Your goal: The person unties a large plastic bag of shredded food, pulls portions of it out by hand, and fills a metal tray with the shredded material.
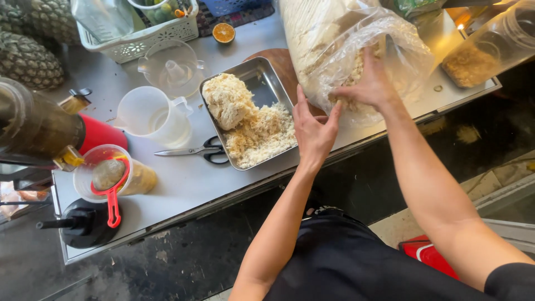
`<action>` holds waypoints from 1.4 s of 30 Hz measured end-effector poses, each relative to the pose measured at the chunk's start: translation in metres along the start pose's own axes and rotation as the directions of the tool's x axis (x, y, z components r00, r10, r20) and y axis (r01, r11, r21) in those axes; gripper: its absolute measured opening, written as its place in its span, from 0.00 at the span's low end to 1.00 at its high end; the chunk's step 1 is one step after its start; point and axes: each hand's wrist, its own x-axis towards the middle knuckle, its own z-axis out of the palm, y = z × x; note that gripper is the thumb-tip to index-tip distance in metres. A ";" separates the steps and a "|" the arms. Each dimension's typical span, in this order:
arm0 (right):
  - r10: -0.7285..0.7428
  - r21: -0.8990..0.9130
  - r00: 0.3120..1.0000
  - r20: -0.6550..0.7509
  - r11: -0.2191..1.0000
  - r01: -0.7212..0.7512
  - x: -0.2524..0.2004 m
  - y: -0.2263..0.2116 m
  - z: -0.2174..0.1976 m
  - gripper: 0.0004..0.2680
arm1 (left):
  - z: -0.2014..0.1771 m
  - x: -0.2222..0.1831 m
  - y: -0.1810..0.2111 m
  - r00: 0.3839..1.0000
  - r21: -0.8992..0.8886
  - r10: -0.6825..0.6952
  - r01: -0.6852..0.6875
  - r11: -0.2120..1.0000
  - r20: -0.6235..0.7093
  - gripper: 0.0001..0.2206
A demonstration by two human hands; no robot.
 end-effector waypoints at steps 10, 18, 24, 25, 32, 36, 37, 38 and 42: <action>-0.294 -0.130 0.944 -0.149 0.952 0.276 0.021 0.022 0.014 0.37 | -0.005 0.020 -0.004 0.976 -0.086 0.101 -0.119 0.989 -0.190 0.19; -0.439 -0.299 0.897 -0.050 0.864 0.405 0.025 0.037 0.032 0.22 | -0.007 0.012 0.004 0.984 -0.205 0.045 -0.081 0.975 -0.173 0.16; -0.439 -0.267 0.898 0.042 0.861 0.433 -0.004 0.045 0.004 0.44 | -0.010 0.012 0.006 0.992 -0.223 0.037 -0.064 0.973 -0.124 0.15; -0.327 -0.048 0.941 -0.084 0.945 0.324 -0.014 0.037 0.000 0.46 | -0.010 0.013 0.004 0.992 -0.214 0.042 -0.067 0.975 -0.117 0.16; -0.094 -0.006 0.982 -0.163 0.996 0.094 0.012 0.042 0.058 0.48 | -0.003 0.005 0.001 0.985 -0.144 0.145 -0.157 0.977 -0.089 0.13; 0.039 0.224 0.970 -0.239 0.974 0.016 0.031 0.052 0.098 0.48 | -0.004 0.005 -0.006 0.978 -0.123 0.183 -0.195 0.973 -0.099 0.11; -0.034 0.215 0.937 -0.348 0.970 0.115 0.032 0.057 0.104 0.48 | -0.003 0.006 -0.011 0.965 -0.194 0.240 -0.257 0.947 -0.105 0.08; -0.105 0.196 0.886 -0.451 0.957 0.213 0.033 0.061 0.109 0.49 | -0.002 0.007 -0.017 0.948 -0.264 0.296 -0.316 0.911 -0.114 0.05; -0.351 -0.100 0.811 -0.467 0.933 0.346 0.016 0.045 0.081 0.40 | -0.005 0.005 -0.018 0.947 -0.281 0.299 -0.320 0.904 -0.117 0.06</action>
